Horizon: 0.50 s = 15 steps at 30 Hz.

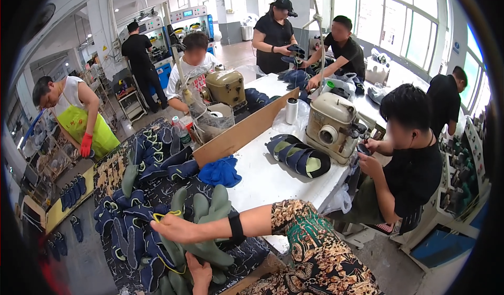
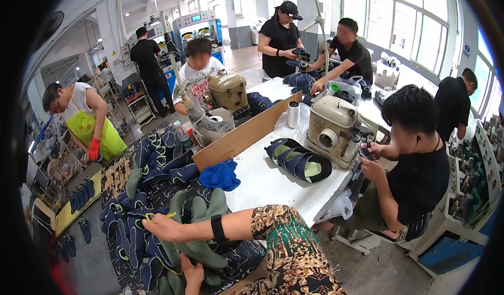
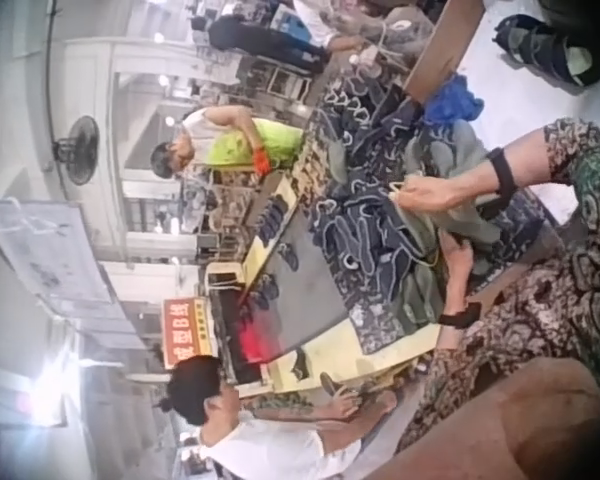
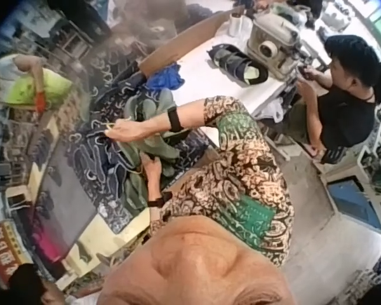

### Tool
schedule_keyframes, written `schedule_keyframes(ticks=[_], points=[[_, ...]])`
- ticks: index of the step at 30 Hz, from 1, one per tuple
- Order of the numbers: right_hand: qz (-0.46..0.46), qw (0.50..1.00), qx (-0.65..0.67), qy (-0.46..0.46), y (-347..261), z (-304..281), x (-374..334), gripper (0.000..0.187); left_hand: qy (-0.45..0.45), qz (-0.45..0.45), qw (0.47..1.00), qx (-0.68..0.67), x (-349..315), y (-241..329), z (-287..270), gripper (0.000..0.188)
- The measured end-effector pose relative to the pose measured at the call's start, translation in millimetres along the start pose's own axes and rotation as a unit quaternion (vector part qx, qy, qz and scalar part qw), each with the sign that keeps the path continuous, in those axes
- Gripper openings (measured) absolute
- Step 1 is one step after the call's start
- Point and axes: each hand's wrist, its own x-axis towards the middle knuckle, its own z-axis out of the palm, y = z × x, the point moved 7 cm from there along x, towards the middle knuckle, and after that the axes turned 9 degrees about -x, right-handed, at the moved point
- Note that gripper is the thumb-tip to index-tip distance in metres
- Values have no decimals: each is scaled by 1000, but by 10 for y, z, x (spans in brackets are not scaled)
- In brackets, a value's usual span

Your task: Organizing and grouping green shoe molds with a yellow cord in a manufacturing facility.

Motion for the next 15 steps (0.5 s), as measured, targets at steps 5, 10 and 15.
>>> schedule_keyframes(ticks=[5,10,15], points=[[89,988,83,95,-212,-521,155,56,-4,8,1000,-17,-38,300,-62,46],[-109,994,-15,0,-256,-98,223,58,89,-15,987,-133,-98,-24,-241,36],[6,997,23,-73,347,397,-245,57,101,-29,985,-137,-180,-53,-246,35]])
